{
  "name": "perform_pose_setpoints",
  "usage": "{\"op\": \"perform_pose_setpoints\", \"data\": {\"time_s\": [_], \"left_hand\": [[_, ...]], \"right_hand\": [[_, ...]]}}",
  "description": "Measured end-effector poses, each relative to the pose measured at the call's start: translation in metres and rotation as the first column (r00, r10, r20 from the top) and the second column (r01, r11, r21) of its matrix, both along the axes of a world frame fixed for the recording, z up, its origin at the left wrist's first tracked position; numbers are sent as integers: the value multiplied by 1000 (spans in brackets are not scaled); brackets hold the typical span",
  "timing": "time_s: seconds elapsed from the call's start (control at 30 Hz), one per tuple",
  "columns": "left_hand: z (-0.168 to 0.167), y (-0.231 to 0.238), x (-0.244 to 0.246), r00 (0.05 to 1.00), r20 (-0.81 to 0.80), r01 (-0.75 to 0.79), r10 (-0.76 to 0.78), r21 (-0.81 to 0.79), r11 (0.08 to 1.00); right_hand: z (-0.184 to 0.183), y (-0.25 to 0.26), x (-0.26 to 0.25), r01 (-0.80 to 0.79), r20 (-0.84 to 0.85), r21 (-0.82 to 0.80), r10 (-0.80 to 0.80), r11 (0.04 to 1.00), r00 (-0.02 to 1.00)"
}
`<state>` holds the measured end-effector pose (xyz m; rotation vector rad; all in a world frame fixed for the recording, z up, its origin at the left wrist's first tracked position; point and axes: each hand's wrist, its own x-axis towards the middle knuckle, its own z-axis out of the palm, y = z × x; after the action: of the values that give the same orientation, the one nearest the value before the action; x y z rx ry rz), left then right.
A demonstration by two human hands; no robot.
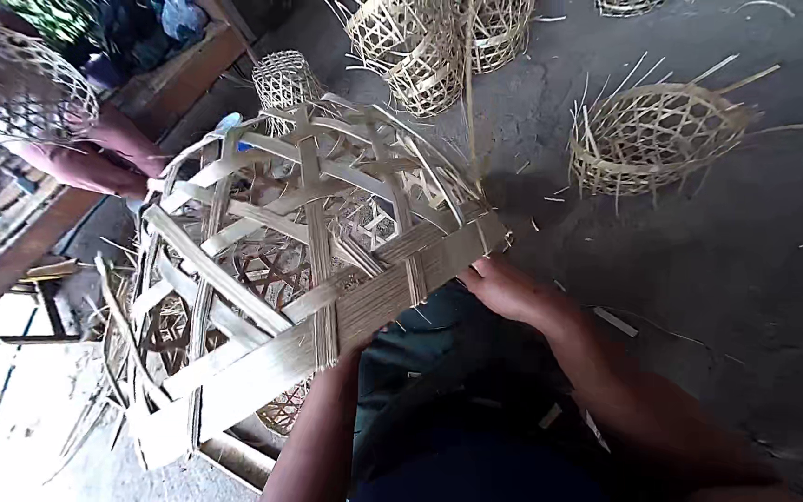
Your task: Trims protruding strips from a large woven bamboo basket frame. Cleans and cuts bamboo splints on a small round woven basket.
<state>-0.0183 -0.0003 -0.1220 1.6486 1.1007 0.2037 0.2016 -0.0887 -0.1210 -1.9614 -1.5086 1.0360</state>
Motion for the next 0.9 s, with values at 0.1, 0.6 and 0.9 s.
{"op": "perform_pose_setpoints", "data": {"time_s": [0.1, 0.6, 0.9], "left_hand": [[3, -12, 17, 998, -16, 62, -65, -131, 989], [-43, 4, 33, 819, 471, -28, 328, -539, 842], [-54, 10, 25, 803, 502, 38, 321, -580, 814]], "right_hand": [[19, -1, -2, -6, 69, 12, 5, 1000, 998], [-21, -26, 3, -50, 3, 40, 50, 998, 999], [-45, -20, -7, -63, -12, 64, 64, 996, 998]]}}
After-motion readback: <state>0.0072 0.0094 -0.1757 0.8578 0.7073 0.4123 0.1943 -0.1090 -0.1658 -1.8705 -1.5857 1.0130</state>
